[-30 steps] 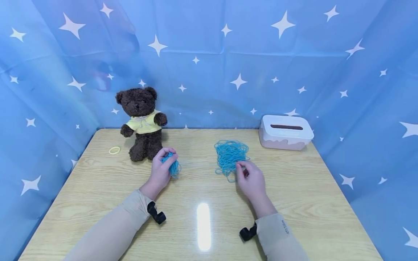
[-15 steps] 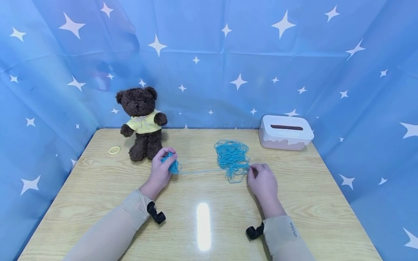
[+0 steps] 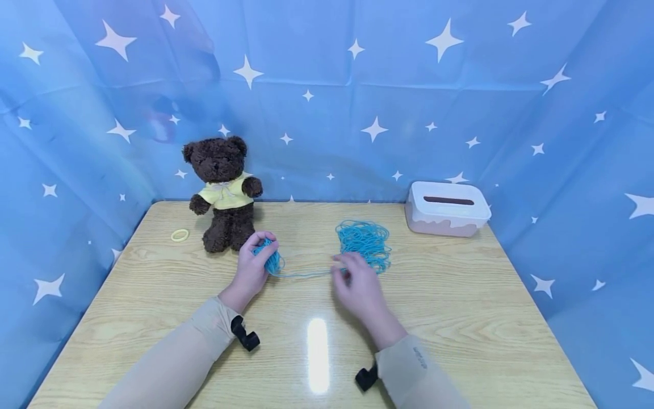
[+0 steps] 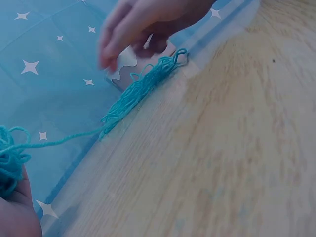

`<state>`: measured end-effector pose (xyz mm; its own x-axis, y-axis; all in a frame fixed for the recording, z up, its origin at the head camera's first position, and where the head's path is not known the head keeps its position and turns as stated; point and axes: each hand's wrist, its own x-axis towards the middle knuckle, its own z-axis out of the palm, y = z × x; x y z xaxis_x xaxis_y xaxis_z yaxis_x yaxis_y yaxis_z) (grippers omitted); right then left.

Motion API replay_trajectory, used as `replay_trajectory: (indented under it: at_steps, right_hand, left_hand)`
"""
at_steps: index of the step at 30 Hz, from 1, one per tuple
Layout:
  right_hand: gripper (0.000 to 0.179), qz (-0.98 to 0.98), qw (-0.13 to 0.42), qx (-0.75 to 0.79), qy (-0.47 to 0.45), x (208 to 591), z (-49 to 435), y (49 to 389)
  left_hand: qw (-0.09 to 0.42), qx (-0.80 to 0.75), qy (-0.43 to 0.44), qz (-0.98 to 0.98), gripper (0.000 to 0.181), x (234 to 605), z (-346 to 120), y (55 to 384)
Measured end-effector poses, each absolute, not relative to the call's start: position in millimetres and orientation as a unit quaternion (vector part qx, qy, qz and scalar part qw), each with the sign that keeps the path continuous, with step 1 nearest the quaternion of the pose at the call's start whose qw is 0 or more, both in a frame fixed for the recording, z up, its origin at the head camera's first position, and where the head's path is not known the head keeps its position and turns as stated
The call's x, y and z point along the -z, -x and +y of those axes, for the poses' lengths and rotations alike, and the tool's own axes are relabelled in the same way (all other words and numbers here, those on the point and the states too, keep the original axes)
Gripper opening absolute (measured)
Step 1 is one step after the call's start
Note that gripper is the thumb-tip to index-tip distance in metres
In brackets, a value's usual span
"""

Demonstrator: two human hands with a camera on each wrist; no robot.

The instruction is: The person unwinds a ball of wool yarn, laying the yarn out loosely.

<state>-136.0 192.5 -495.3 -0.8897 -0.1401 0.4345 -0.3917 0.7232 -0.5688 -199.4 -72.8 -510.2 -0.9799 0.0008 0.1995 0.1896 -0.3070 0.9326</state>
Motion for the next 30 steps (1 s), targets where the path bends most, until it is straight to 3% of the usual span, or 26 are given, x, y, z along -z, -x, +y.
replay_trajectory:
  at_steps: [5,10,15,19,24,30]
  right_hand:
    - [0.044,-0.914,0.068,-0.342,-0.208,496,141,137]
    - [0.034,-0.910,0.039,-0.338,-0.239,500,117,139]
    - [0.017,-0.905,0.074,-0.340,-0.246,500,119,140]
    - [0.014,-0.889,0.121,-0.360,-0.255,496,130,140]
    - [0.010,-0.865,0.193,-0.385,-0.258,492,148,141]
    - [0.006,-0.854,0.234,-0.406,-0.227,490,175,138]
  left_hand:
    - [0.058,0.810,0.083,-0.578,0.016,514,-73,201]
    - [0.060,0.812,0.087,-0.574,0.020,516,-73,202]
    - [0.064,0.806,0.085,-0.582,0.020,513,-73,201]
    - [0.066,0.802,0.076,-0.589,0.006,511,-72,201]
    - [0.062,0.805,0.074,-0.585,0.011,512,-72,201]
    - [0.056,0.808,0.077,-0.582,0.006,512,-72,201]
